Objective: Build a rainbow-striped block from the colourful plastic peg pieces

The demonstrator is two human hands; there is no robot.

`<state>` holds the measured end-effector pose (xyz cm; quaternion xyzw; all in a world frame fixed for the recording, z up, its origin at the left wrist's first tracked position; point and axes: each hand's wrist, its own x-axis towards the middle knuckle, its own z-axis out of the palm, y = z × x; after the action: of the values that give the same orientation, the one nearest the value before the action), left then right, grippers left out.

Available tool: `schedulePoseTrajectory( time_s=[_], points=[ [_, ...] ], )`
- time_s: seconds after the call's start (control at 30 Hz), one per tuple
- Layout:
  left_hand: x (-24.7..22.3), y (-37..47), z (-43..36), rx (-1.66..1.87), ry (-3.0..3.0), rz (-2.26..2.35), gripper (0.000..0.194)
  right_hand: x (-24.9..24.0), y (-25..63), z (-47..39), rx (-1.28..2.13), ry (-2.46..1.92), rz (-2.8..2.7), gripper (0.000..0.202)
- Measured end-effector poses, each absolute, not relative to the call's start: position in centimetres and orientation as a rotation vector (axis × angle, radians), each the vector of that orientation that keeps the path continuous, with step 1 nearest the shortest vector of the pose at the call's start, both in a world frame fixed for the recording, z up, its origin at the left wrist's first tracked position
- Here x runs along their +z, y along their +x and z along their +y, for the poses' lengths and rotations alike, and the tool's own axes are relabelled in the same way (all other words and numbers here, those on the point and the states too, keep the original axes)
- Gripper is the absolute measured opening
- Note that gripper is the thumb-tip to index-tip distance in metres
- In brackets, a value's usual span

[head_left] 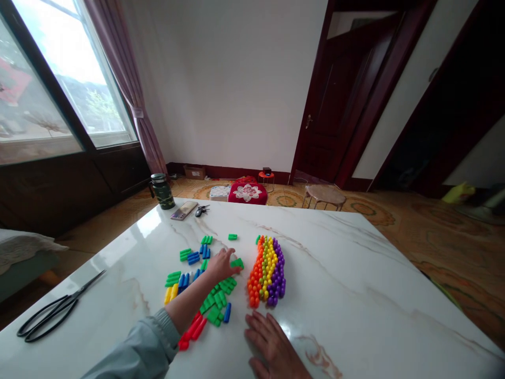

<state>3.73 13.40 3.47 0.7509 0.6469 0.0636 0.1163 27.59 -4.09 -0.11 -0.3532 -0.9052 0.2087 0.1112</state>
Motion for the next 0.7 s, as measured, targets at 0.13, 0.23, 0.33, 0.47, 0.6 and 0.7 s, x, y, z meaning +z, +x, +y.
schedulePoseTrajectory(
  time_s=[0.13,0.23,0.33,0.47,0.6,0.7],
  points=[
    [3.0,4.5,12.8,0.184,2.264,1.791,0.052,0.2,27.5,-4.3,0.623,-1.053,-2.627,0.050],
    [2.9,4.8,12.7,0.200,2.286,1.774,0.046,0.3,27.5,-4.4,0.644,-1.065,-2.611,0.049],
    [3.1,4.7,13.1,0.219,2.308,1.751,0.045,0.4,27.5,-4.5,0.654,-1.071,-2.598,0.049],
    [4.0,4.5,14.4,0.212,2.333,1.718,0.040,0.5,27.4,-4.5,0.660,-1.084,-2.585,0.049],
    [5.1,5.3,16.2,0.161,2.347,1.702,0.033,0.2,27.5,-4.4,0.655,-1.065,-2.594,0.048],
    [5.5,6.7,17.4,0.128,2.367,1.676,0.036,-0.4,27.7,-4.3,0.601,-1.039,-2.603,0.047]
  ],
)
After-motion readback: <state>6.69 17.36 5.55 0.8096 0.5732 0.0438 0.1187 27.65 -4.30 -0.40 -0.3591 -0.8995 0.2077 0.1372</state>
